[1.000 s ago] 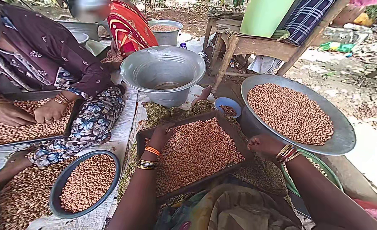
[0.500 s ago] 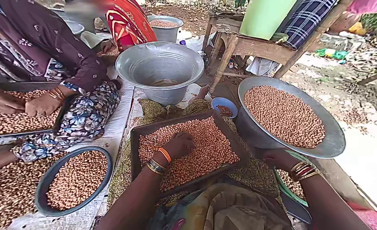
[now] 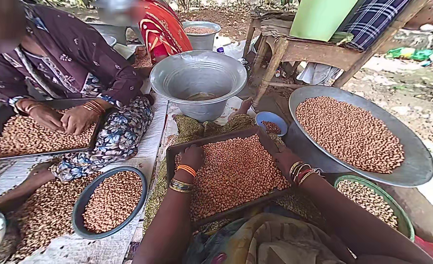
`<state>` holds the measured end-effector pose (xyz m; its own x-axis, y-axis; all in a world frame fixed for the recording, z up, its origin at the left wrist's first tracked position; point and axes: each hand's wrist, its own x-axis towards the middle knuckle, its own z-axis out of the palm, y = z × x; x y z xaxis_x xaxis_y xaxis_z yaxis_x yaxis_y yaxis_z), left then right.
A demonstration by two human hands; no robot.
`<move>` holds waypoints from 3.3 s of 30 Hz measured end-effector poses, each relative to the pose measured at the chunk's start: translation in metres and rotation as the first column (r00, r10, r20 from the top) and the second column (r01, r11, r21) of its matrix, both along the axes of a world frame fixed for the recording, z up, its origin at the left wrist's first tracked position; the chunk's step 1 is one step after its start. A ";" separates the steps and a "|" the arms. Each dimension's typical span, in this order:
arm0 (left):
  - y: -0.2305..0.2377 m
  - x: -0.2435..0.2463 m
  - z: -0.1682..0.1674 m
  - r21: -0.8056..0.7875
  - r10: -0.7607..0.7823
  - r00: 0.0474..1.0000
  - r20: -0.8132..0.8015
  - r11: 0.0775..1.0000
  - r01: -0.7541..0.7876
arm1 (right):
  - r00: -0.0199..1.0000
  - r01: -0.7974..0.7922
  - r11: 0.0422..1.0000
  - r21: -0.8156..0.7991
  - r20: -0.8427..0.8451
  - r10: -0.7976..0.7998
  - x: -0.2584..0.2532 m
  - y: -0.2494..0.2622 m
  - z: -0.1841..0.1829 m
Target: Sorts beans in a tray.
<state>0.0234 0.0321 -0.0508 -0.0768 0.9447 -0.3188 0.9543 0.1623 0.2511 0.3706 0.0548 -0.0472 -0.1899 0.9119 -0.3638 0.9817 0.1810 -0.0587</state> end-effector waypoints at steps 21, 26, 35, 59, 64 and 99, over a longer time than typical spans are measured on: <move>0.001 0.011 -0.005 -0.137 -0.175 0.981 0.078 0.973 0.185 | 0.353 0.130 0.919 -0.373 -0.848 -0.394 -0.054 0.004 0.014; -0.003 0.023 -0.007 0.291 -0.378 0.770 0.513 0.921 0.259 | 0.099 -0.064 0.787 -0.614 -0.789 -0.607 -0.081 -0.002 0.007; 0.004 0.011 -0.006 0.298 -0.212 0.908 0.361 0.949 0.103 | 0.608 -0.283 0.864 -0.418 -0.774 -0.175 -0.070 0.010 0.011; 0.002 0.013 -0.008 0.206 -0.293 0.896 0.332 0.950 0.235 | 0.937 0.187 0.935 -0.301 0.342 -0.077 0.162 -0.062 0.040; -0.001 0.022 -0.008 0.204 -0.346 0.868 0.356 0.935 0.290 | 0.999 0.035 0.989 -0.146 0.043 -0.029 0.136 -0.064 0.048; 0.001 0.021 -0.019 0.333 -0.311 0.923 0.225 0.915 0.227 | 0.960 0.194 0.964 -0.183 0.240 -0.147 0.136 -0.074 0.046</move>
<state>0.0440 0.0331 -0.0700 0.2424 0.9702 0.0053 0.8404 -0.2127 0.4985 0.5069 -0.0193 -0.0010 0.0689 0.8258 -0.5597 0.9891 0.0169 0.1465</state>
